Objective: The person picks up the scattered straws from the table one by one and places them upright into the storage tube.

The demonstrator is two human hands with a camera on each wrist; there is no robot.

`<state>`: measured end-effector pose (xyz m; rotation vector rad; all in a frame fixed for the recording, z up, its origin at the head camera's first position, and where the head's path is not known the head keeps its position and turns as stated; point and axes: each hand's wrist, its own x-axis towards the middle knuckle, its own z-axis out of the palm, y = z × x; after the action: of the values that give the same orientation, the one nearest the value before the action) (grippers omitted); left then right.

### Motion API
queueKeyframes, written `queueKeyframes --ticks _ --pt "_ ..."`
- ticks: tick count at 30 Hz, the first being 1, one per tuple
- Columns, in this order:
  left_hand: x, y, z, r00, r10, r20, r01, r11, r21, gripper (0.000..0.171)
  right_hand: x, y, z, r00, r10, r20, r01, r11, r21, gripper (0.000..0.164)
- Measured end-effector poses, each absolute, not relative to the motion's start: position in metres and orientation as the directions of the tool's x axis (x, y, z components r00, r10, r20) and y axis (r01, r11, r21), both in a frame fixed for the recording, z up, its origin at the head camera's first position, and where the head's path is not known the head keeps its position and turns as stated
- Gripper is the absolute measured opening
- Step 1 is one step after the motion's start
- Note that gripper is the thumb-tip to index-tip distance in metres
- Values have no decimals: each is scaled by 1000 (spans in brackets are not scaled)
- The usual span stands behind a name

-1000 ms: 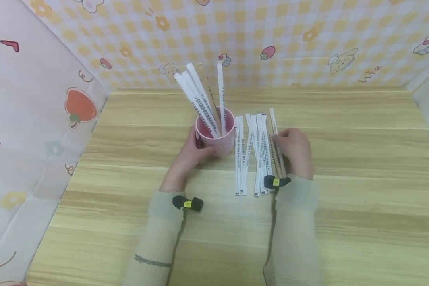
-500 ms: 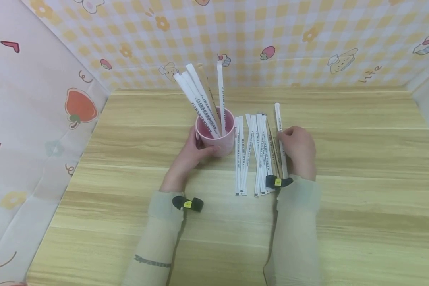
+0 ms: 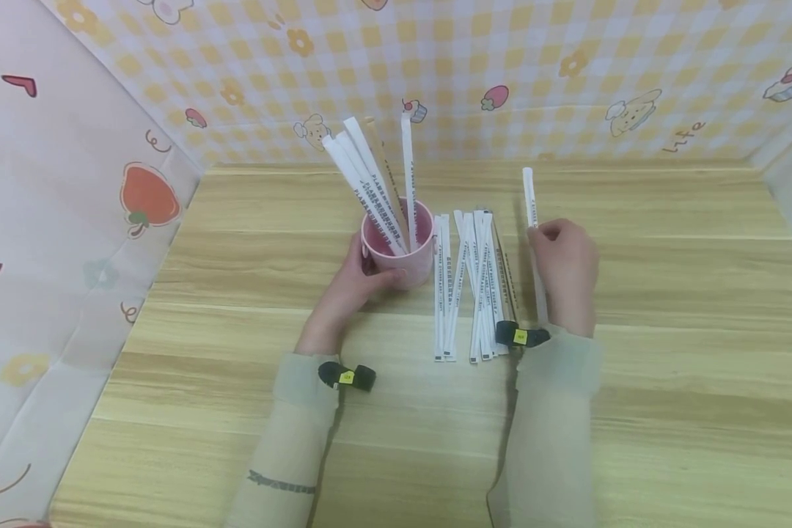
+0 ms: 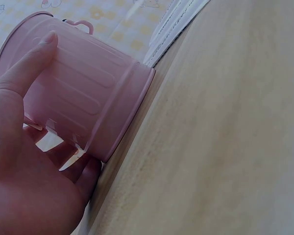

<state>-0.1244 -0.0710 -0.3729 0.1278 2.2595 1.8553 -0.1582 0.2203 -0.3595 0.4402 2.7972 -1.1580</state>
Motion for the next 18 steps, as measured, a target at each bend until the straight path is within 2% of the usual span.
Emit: queueKeyframes --ticks 6,11,18 --pt "-125 -71 -373 -973 205 -106 -66 194 979 89 -158 218 -343 -941 331 -68 279 649 -708 48" --pt "-125 -71 -373 -973 205 -104 -65 192 979 89 -157 212 -331 -903 430 -17 269 534 -802 44" --pt "-125 -71 -373 -973 206 -101 -61 193 979 90 -154 198 -312 -878 474 74 78 293 -953 27"
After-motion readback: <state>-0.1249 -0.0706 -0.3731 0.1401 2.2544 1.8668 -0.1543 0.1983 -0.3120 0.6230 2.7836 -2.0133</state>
